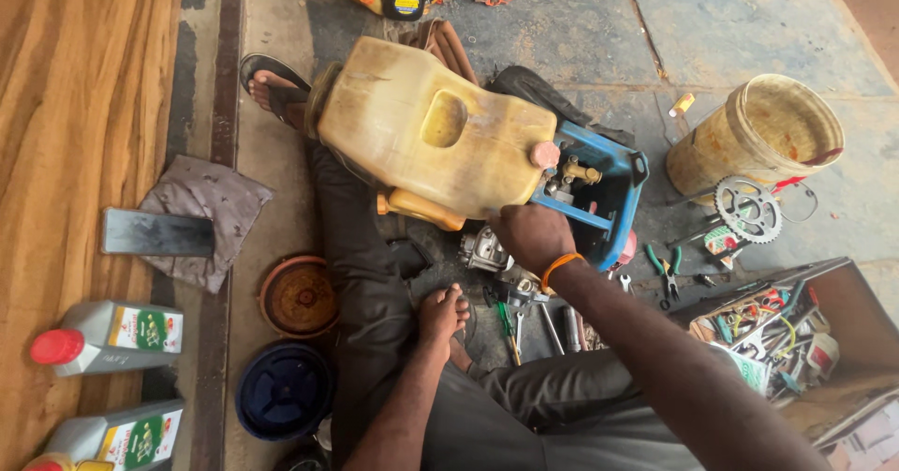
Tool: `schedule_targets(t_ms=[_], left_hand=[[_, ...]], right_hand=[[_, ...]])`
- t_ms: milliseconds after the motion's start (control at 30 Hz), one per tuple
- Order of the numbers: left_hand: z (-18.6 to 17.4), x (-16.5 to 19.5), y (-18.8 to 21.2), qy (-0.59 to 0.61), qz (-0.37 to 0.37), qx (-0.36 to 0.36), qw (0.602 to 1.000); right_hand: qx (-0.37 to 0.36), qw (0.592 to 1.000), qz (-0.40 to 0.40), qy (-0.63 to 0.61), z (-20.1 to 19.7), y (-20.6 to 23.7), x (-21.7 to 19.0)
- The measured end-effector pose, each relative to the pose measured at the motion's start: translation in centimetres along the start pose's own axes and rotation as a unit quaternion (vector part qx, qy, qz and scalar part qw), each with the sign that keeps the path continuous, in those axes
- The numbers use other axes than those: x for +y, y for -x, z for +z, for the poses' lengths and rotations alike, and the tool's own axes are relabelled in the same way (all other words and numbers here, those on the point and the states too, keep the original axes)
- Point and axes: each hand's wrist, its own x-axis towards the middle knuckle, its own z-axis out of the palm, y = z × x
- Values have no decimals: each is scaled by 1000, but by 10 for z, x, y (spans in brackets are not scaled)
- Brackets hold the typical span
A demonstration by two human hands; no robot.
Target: The person works on a small engine mounted on a blue frame, using a wrench to tighten bolts on the engine block and fuel tank. They adjust the fuel cap and handle various engine components while seated on the floor.
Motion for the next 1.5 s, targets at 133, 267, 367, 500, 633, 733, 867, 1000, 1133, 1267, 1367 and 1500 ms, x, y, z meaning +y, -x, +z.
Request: schedule_targets(t_ms=[133,267,367,500,633,733,867,1000,1133,1267,1367,1500], left_hand=[[-1,2,-2,5,0,-6,1000],[0,3,1,-9,-5,-4,1000],[1,4,2,-10,-10,-3,1000],[3,2,0,-14,-1,-1,1000],[2,0,-3,-14,8,-3,1000],[2,-2,-2,-10,8,1,1000],[4,-2,-2,-21,2,5,1000],[4,1,-1,-11,5,1,1000],[4,2,0,-21,-10,4,1000],[3,3,1,-18,-7,5,1000],[2,3,0,-20,-11,2,1000],[5,0,0,-16,6,-3,1000]], right_hand=[[105,978,39,-178,12,6,-4],[30,994,-68,-79,14,17,-1],[51,984,-172,-18,6,25,6],[35,963,-219,153,-6,27,12],[45,969,-220,105,-11,22,10],[156,926,-310,153,-10,21,9],[70,941,-248,220,-10,22,7],[78,964,-207,146,-11,18,-4],[-6,995,63,-76,-5,11,-20],[18,993,20,-111,6,11,-19],[5,995,-85,-59,10,17,-5],[88,972,-205,73,9,20,12]])
